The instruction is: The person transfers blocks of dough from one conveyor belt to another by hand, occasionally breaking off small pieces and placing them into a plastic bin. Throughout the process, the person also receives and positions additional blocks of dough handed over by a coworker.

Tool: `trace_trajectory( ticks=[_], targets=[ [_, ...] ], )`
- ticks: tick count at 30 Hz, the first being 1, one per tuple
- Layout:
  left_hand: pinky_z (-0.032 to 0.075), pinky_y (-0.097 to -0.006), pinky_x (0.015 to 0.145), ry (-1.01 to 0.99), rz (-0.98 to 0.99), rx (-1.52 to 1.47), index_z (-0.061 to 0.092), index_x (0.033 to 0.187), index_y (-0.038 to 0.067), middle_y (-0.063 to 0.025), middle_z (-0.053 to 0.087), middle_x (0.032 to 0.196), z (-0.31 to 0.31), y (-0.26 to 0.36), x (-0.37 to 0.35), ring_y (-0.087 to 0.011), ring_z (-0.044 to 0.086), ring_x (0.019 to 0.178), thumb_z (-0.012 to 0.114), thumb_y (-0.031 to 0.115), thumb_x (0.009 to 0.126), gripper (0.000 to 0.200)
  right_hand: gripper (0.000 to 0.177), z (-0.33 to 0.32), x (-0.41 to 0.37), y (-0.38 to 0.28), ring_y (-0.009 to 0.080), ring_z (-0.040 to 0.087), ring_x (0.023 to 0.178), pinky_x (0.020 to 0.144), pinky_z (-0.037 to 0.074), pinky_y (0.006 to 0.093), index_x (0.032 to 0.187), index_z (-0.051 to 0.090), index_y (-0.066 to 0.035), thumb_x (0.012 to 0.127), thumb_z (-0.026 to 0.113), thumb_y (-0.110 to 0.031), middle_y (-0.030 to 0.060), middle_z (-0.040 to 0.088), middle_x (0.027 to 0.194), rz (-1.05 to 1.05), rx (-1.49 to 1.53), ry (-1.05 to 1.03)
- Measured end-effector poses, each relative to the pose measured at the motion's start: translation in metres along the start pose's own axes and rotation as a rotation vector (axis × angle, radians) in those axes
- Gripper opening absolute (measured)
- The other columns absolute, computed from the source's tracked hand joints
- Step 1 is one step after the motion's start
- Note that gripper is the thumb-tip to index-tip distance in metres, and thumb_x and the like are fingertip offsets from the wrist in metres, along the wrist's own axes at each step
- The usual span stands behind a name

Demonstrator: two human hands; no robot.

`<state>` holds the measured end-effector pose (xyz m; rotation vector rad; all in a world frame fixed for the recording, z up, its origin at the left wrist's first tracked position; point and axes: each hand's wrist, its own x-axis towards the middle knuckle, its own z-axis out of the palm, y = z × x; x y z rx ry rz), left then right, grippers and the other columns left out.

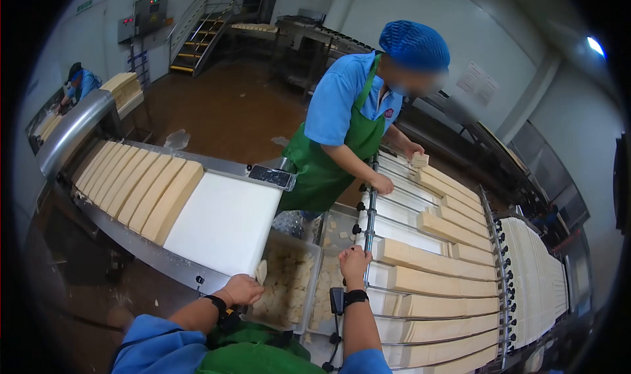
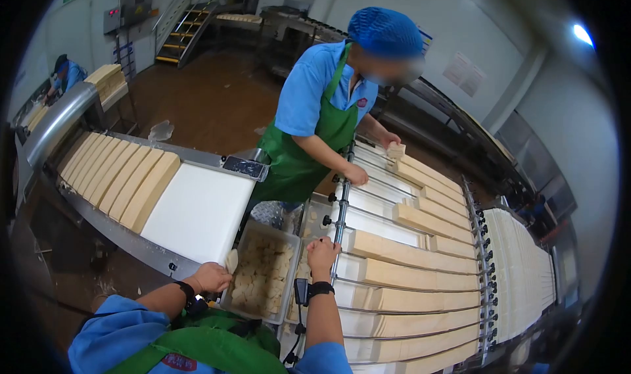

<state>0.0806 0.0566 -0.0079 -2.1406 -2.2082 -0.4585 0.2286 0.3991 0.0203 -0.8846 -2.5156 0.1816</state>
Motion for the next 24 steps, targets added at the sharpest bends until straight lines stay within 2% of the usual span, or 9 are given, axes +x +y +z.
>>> trace_trajectory(
  ticks=[11,13,17,22,24],
  targets=[
    [0.051,-0.0384,0.059,0.073,0.030,-0.039,0.056,0.069,0.015,-0.0015,0.059,0.064,0.005,-0.002,-0.002,-0.0231,0.062,0.063,0.060,0.025,0.078,0.014,0.008,0.001,-0.001,0.001,0.0186,0.056,0.102,0.096,0.030,0.0506,0.066,0.070,-0.019,0.071,0.066,-0.013,-0.0001,0.065,0.087,0.010,0.005,-0.017],
    [0.051,-0.0388,0.059,0.139,0.033,-0.069,0.056,0.070,0.015,-0.0017,0.059,0.065,0.004,-0.003,-0.003,-0.0233,0.062,0.063,0.062,0.025,0.077,0.013,0.008,-0.001,-0.004,0.000,0.0189,0.056,0.102,0.096,0.031,0.0507,0.065,0.070,-0.019,0.071,0.066,-0.014,0.0002,0.065,0.087,0.026,0.014,-0.030],
    [0.050,-0.0391,0.060,0.055,0.035,-0.040,0.056,0.073,0.015,-0.0023,0.058,0.067,0.000,-0.005,-0.004,-0.0232,0.062,0.065,0.063,0.026,0.077,0.014,0.008,0.002,-0.001,-0.004,0.0203,0.056,0.101,0.094,0.032,0.0509,0.065,0.070,-0.019,0.070,0.067,-0.014,0.0015,0.065,0.087,0.035,0.020,-0.002],
    [0.050,-0.0388,0.062,0.068,0.049,-0.056,0.056,0.073,0.015,-0.0023,0.060,0.069,0.005,-0.007,-0.006,-0.0239,0.062,0.067,0.062,0.027,0.079,0.014,0.007,0.001,-0.001,-0.003,0.0216,0.057,0.095,0.092,0.034,0.0502,0.063,0.069,-0.021,0.069,0.068,-0.018,0.0025,0.063,0.084,0.044,0.025,-0.028],
    [0.050,-0.0387,0.064,0.000,0.028,-0.055,0.059,0.077,0.015,-0.0027,0.061,0.071,0.000,0.000,-0.010,-0.0245,0.062,0.069,0.062,0.026,0.079,0.011,0.007,0.006,-0.008,-0.005,0.0213,0.057,0.094,0.091,0.034,0.0495,0.062,0.069,-0.021,0.069,0.069,-0.018,0.0023,0.063,0.083,0.051,0.016,0.009]
  ],
)
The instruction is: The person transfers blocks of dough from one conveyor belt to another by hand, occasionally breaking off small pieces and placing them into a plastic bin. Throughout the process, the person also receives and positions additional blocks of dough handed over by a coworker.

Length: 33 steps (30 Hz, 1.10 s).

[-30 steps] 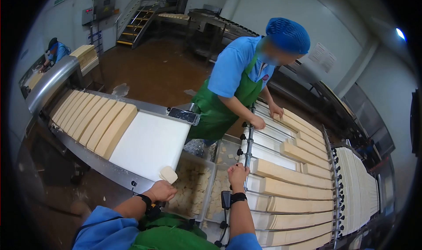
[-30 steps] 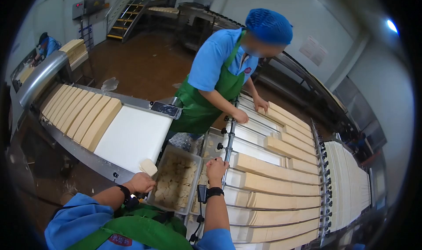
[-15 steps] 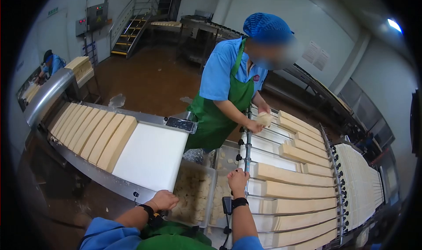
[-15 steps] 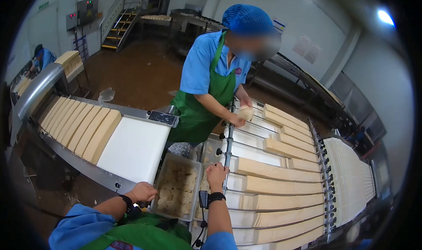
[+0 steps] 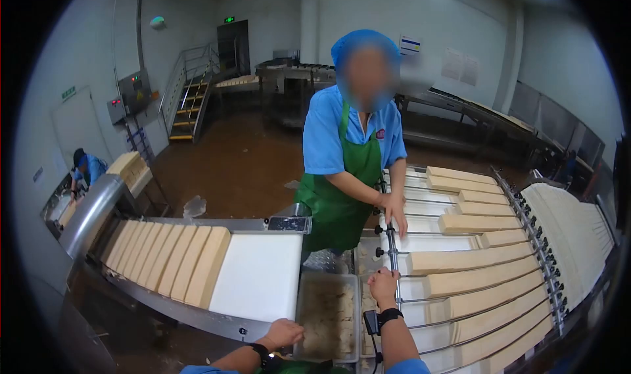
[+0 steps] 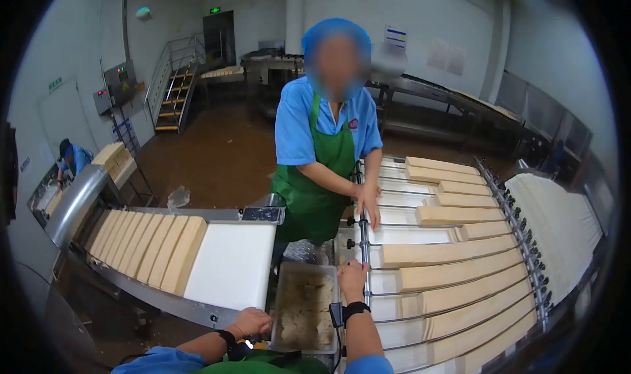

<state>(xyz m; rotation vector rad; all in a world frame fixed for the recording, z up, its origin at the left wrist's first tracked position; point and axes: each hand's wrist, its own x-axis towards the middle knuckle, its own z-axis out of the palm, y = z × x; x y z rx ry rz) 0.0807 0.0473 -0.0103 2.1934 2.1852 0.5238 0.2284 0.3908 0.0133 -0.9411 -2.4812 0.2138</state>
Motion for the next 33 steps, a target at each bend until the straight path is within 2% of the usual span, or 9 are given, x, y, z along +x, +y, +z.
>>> trace_trajectory(
  ticks=[4,7,10,14,17,19,22,25,33],
  targets=[
    [0.050,-0.0402,0.076,0.046,-0.089,-0.160,0.066,0.100,0.015,-0.0056,0.067,0.087,-0.011,-0.007,-0.003,-0.0268,0.063,0.085,0.063,0.020,0.080,0.021,0.005,-0.003,0.005,-0.004,0.0206,0.057,0.094,0.092,0.034,0.0492,0.064,0.069,-0.020,0.069,0.070,-0.019,0.0028,0.062,0.083,0.000,-0.008,0.036],
    [0.049,-0.0410,0.078,0.288,-0.224,-0.261,0.066,0.100,0.011,-0.0093,0.065,0.089,-0.058,0.003,-0.004,-0.0297,0.062,0.087,0.061,0.012,0.080,0.021,0.004,0.001,0.001,-0.001,0.0204,0.058,0.096,0.094,0.034,0.0497,0.065,0.069,-0.019,0.069,0.070,-0.019,0.0026,0.063,0.085,-0.018,-0.014,0.049],
    [0.049,-0.0413,0.085,0.517,-0.468,-0.233,0.064,0.106,0.007,-0.0152,0.062,0.103,-0.056,-0.036,-0.042,-0.0341,0.060,0.096,0.065,0.011,0.077,0.029,0.005,0.003,0.001,0.002,0.0224,0.059,0.094,0.097,0.033,0.0484,0.063,0.069,-0.020,0.068,0.070,-0.018,0.0047,0.064,0.088,-0.010,-0.010,0.045],
    [0.036,-0.0459,0.103,0.735,-1.044,-0.149,0.045,0.126,-0.003,-0.0251,0.049,0.126,-0.070,-0.071,-0.100,-0.0415,0.045,0.120,0.067,0.014,0.076,0.057,0.005,0.006,-0.009,0.002,0.0231,0.058,0.097,0.103,0.029,0.0500,0.067,0.071,-0.021,0.068,0.068,-0.018,0.0053,0.064,0.091,0.054,-0.047,-0.106],
    [0.029,-0.0478,0.108,0.612,-1.368,-0.022,0.034,0.134,-0.006,-0.0298,0.039,0.133,-0.085,-0.092,-0.137,-0.0452,0.035,0.128,0.072,0.018,0.074,0.075,0.010,-0.005,0.016,-0.014,0.0258,0.054,0.106,0.107,0.023,0.0557,0.076,0.073,-0.020,0.070,0.065,-0.023,0.0083,0.062,0.098,0.151,-0.053,-0.269],
    [0.027,-0.0487,0.110,0.569,-1.537,0.038,0.028,0.137,-0.007,-0.0314,0.035,0.135,-0.083,-0.103,-0.162,-0.0478,0.031,0.129,0.078,0.023,0.071,0.087,0.018,-0.005,0.011,-0.043,0.0318,0.048,0.115,0.109,0.020,0.0575,0.084,0.073,-0.016,0.072,0.067,-0.026,0.0159,0.058,0.108,0.342,-0.143,-0.098],
    [0.029,-0.0473,0.109,0.536,-1.417,-0.120,0.028,0.137,-0.007,-0.0309,0.037,0.134,-0.084,-0.118,-0.185,-0.0466,0.034,0.127,0.082,0.023,0.067,0.092,0.034,0.012,0.014,-0.099,0.0370,0.045,0.121,0.103,0.027,0.0562,0.097,0.071,-0.014,0.070,0.072,-0.035,0.0211,0.053,0.124,0.148,-0.272,0.113],
    [0.035,-0.0482,0.101,0.556,-1.218,-0.099,0.036,0.130,-0.005,-0.0286,0.043,0.124,-0.079,-0.136,-0.188,-0.0437,0.040,0.115,0.083,0.017,0.064,0.084,0.048,0.044,0.022,-0.165,0.0388,0.040,0.124,0.103,0.025,0.0558,0.115,0.063,-0.010,0.075,0.069,-0.037,0.0237,0.049,0.129,-0.069,-0.025,-0.097],
    [0.041,-0.0454,0.098,0.384,-1.313,-0.215,0.028,0.130,-0.013,-0.0307,0.039,0.118,-0.092,-0.142,-0.168,-0.0459,0.044,0.111,0.078,0.017,0.068,0.085,0.057,0.158,0.047,-0.337,0.0396,0.038,0.127,0.106,0.028,0.0502,0.125,0.056,-0.005,0.081,0.065,-0.040,0.0233,0.046,0.135,-0.211,0.051,-0.420]
  ],
)
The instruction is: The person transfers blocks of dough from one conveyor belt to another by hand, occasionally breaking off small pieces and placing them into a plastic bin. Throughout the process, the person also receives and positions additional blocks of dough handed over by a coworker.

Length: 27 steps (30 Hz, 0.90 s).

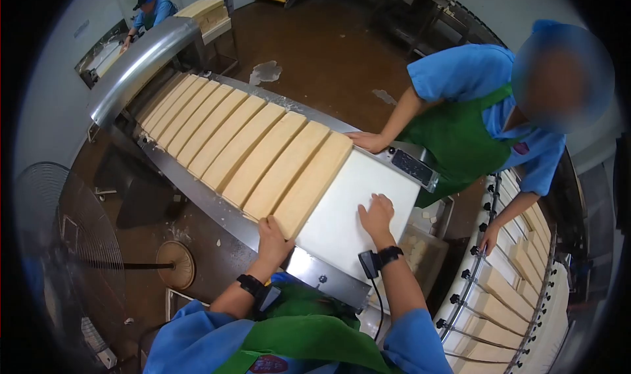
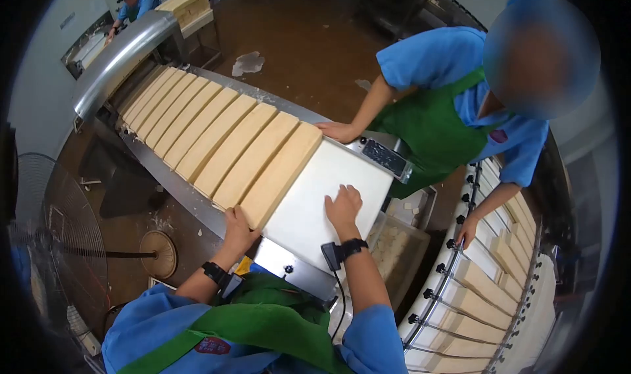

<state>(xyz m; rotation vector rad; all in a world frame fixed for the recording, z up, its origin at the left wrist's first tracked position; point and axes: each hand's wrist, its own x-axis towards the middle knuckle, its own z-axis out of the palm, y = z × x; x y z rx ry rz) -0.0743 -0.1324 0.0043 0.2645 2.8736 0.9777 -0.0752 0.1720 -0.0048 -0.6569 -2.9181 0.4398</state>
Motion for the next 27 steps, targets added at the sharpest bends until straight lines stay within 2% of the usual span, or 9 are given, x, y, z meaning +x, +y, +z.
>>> trace_trajectory(
  ticks=[8,9,13,15,18,20,22,24,27],
  targets=[
    [0.053,-0.0422,0.081,-0.349,-0.044,0.122,0.023,0.134,-0.015,-0.0287,0.042,0.118,-0.030,0.022,0.025,-0.0413,0.057,0.101,0.079,0.036,0.070,0.099,0.068,0.032,0.118,-0.121,0.0406,0.035,0.129,0.106,0.031,0.0500,0.143,0.038,-0.009,0.090,0.052,-0.049,0.0250,0.027,0.149,-0.023,0.023,0.052],
    [0.056,-0.0419,0.071,-0.371,-0.010,0.170,0.023,0.134,-0.015,-0.0271,0.044,0.115,-0.031,0.020,0.029,-0.0386,0.062,0.093,0.078,0.042,0.070,0.102,0.068,0.028,0.130,-0.132,0.0411,0.036,0.129,0.104,0.033,0.0507,0.144,0.038,-0.012,0.091,0.051,-0.051,0.0250,0.024,0.150,0.015,0.005,-0.012],
    [0.057,-0.0418,0.068,-0.431,0.020,0.222,0.027,0.131,-0.015,-0.0266,0.046,0.115,-0.027,0.017,0.034,-0.0372,0.065,0.088,0.080,0.046,0.067,0.104,0.068,0.022,0.140,-0.157,0.0441,0.049,0.119,0.099,0.042,0.0479,0.142,0.041,-0.015,0.089,0.048,-0.057,0.0264,0.022,0.151,0.148,-0.050,-0.113],
    [0.057,-0.0414,0.068,-0.422,0.084,0.255,0.030,0.129,-0.014,-0.0266,0.045,0.116,-0.023,0.012,0.033,-0.0365,0.065,0.087,0.080,0.048,0.067,0.102,0.064,0.054,0.141,-0.136,0.0436,0.054,0.112,0.092,0.048,0.0475,0.138,0.046,-0.013,0.087,0.054,-0.052,0.0274,0.024,0.148,0.111,-0.083,0.061],
    [0.056,-0.0419,0.073,-0.489,0.089,0.289,0.028,0.132,-0.013,-0.0251,0.044,0.120,-0.033,0.030,0.037,-0.0372,0.063,0.089,0.080,0.044,0.067,0.101,0.056,0.005,0.121,-0.132,0.0421,0.053,0.109,0.092,0.047,0.0476,0.126,0.047,-0.010,0.083,0.060,-0.044,0.0226,0.043,0.129,0.262,0.001,0.025],
    [0.056,-0.0428,0.073,-0.464,0.212,0.299,0.028,0.132,-0.012,-0.0255,0.043,0.119,-0.014,0.017,0.034,-0.0385,0.063,0.087,0.079,0.045,0.067,0.101,0.063,-0.007,0.108,-0.095,0.0407,0.048,0.115,0.099,0.041,0.0497,0.129,0.046,-0.010,0.078,0.064,-0.040,0.0208,0.045,0.126,0.317,0.079,0.095],
    [0.055,-0.0436,0.072,-0.428,0.304,0.319,0.028,0.133,-0.011,-0.0259,0.043,0.119,-0.009,0.024,0.043,-0.0399,0.063,0.085,0.078,0.047,0.068,0.100,0.075,-0.040,0.091,-0.066,0.0423,0.043,0.123,0.102,0.039,0.0502,0.136,0.042,-0.008,0.074,0.067,-0.043,0.0234,0.039,0.136,0.539,0.178,0.003],
    [0.055,-0.0453,0.071,-0.595,0.368,0.217,0.026,0.134,-0.009,-0.0267,0.041,0.119,-0.013,0.044,0.044,-0.0427,0.062,0.085,0.078,0.047,0.068,0.101,0.087,-0.025,0.073,-0.017,0.0443,0.036,0.131,0.103,0.036,0.0514,0.141,0.035,-0.004,0.072,0.068,-0.047,0.0267,0.030,0.145,0.640,0.025,0.068],
    [0.054,-0.0474,0.070,-0.665,0.352,0.165,0.025,0.135,-0.005,-0.0285,0.039,0.117,0.013,0.062,0.030,-0.0445,0.062,0.083,0.079,0.045,0.068,0.099,0.092,-0.076,0.028,0.004,0.0508,0.032,0.131,0.106,0.035,0.0507,0.137,0.028,0.007,0.073,0.071,-0.042,0.0351,0.005,0.149,0.741,0.176,0.074]
  ],
)
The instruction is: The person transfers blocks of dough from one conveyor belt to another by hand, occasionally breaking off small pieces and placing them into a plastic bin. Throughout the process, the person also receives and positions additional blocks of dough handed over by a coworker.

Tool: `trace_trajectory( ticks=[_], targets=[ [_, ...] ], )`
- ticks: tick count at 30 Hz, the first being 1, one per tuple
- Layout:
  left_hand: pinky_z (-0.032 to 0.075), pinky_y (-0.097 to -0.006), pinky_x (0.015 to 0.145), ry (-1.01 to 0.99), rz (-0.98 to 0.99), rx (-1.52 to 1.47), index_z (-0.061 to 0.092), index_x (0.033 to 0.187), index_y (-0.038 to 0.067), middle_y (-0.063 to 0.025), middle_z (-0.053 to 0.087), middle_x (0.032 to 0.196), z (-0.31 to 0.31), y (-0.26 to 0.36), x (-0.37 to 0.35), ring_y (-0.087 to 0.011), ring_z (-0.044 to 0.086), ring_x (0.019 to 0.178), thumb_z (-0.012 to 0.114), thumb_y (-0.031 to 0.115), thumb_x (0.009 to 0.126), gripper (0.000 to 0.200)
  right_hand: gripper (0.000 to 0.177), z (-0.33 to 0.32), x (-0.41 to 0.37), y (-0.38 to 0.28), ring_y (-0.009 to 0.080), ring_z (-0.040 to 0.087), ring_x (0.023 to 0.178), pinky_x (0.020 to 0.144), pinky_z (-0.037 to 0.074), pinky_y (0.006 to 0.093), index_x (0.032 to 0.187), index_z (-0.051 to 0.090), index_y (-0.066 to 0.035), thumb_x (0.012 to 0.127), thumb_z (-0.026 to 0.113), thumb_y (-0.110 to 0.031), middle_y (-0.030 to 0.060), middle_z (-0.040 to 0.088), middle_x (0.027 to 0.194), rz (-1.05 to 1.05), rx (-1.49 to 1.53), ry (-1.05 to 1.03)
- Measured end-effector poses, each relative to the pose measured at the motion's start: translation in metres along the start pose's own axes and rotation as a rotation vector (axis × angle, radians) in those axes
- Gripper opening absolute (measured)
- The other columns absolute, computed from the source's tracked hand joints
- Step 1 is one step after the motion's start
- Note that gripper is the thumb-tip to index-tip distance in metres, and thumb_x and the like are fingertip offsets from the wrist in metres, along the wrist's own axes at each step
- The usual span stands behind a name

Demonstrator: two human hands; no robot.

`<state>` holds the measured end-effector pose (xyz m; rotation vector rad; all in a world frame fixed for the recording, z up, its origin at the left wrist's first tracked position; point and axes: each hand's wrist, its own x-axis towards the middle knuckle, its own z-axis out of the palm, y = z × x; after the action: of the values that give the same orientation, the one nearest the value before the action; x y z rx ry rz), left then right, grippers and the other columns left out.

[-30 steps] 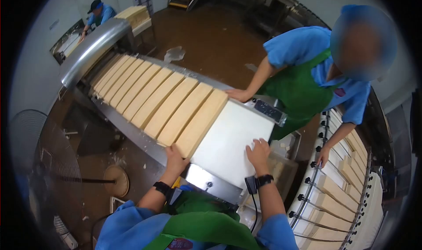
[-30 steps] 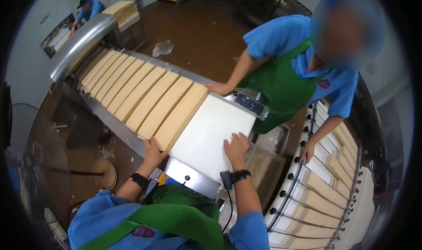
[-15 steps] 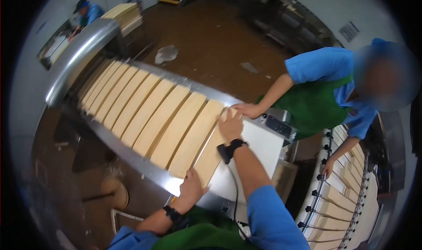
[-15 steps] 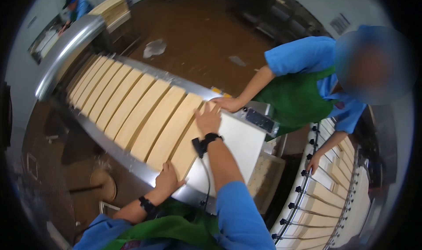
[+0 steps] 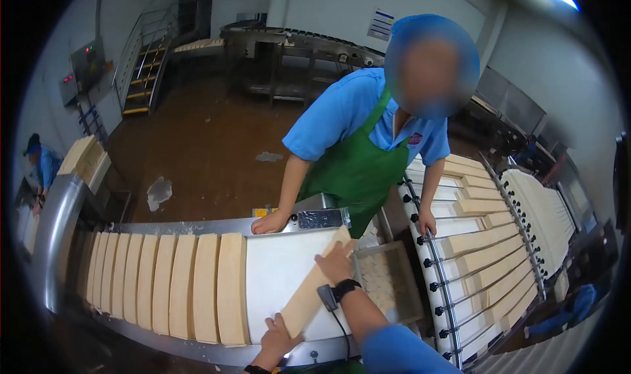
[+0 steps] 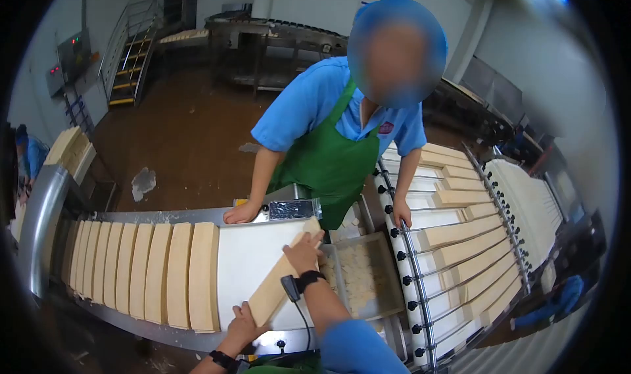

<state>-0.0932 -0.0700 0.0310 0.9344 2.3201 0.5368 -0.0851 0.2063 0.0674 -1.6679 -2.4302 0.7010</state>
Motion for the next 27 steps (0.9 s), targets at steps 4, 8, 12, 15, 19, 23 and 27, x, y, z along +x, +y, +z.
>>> trace_trajectory(
  ticks=[4,8,12,15,19,23,27],
  targets=[
    [0.051,-0.0513,0.077,0.120,0.085,-0.059,0.032,0.130,0.000,-0.0300,0.039,0.116,0.023,0.044,0.008,-0.0478,0.058,0.090,0.078,0.036,0.070,0.083,0.088,0.021,0.020,0.116,0.0476,0.031,0.130,0.101,0.040,0.0483,0.133,0.032,0.005,0.069,0.074,-0.039,0.0338,0.025,0.141,0.101,0.127,0.262],
    [0.049,-0.0500,0.086,0.268,0.327,-0.066,0.041,0.128,0.001,-0.0282,0.040,0.122,0.031,0.111,-0.002,-0.0463,0.052,0.104,0.077,0.020,0.069,0.072,0.079,-0.005,0.008,0.265,0.0423,0.042,0.113,0.100,0.036,0.0528,0.132,0.032,0.009,0.078,0.068,-0.037,0.0308,0.038,0.130,-0.136,-0.587,0.710],
    [0.047,-0.0458,0.092,0.154,0.636,-0.093,0.041,0.136,0.007,-0.0247,0.039,0.132,0.059,0.182,-0.009,-0.0437,0.045,0.118,0.076,0.016,0.068,0.077,0.074,-0.128,-0.073,0.362,0.0443,0.040,0.121,0.105,0.031,0.0516,0.131,0.033,0.011,0.080,0.069,-0.031,0.0336,0.038,0.133,0.321,0.330,0.793],
    [0.048,-0.0452,0.092,0.043,1.042,-0.117,0.039,0.139,0.011,-0.0224,0.036,0.137,0.085,0.260,-0.024,-0.0411,0.045,0.120,0.075,0.016,0.070,0.078,0.064,-0.209,-0.137,0.430,0.0412,0.052,0.111,0.099,0.041,0.0460,0.131,0.038,0.010,0.085,0.063,-0.027,0.0298,0.050,0.125,0.511,0.338,0.801],
    [0.055,-0.0423,0.081,-0.180,1.320,-0.067,0.040,0.139,0.016,-0.0219,0.038,0.137,0.133,0.324,-0.071,-0.0367,0.053,0.113,0.071,0.021,0.077,0.069,0.055,-0.247,-0.214,0.545,0.0343,0.057,0.108,0.092,0.046,0.0417,0.129,0.043,0.008,0.085,0.060,-0.020,0.0256,0.055,0.124,0.538,0.716,0.753],
    [0.057,-0.0401,0.078,-0.641,1.516,0.140,0.039,0.139,0.016,-0.0226,0.029,0.145,0.173,0.351,-0.104,-0.0364,0.056,0.108,0.067,0.020,0.083,0.063,0.047,-0.263,-0.256,0.608,0.0335,0.060,0.105,0.093,0.046,0.0411,0.109,0.059,0.010,0.082,0.064,-0.029,0.0253,0.063,0.111,0.735,0.471,0.652],
    [0.056,-0.0418,0.079,-1.093,1.446,0.157,0.043,0.134,0.013,-0.0231,0.024,0.146,0.194,0.366,-0.119,-0.0366,0.064,0.091,0.065,0.017,0.085,0.054,0.055,-0.278,-0.254,0.635,0.0341,0.061,0.105,0.091,0.046,0.0376,0.118,0.056,0.004,0.088,0.061,-0.041,0.0270,0.062,0.113,0.570,0.214,0.326]
  ],
)
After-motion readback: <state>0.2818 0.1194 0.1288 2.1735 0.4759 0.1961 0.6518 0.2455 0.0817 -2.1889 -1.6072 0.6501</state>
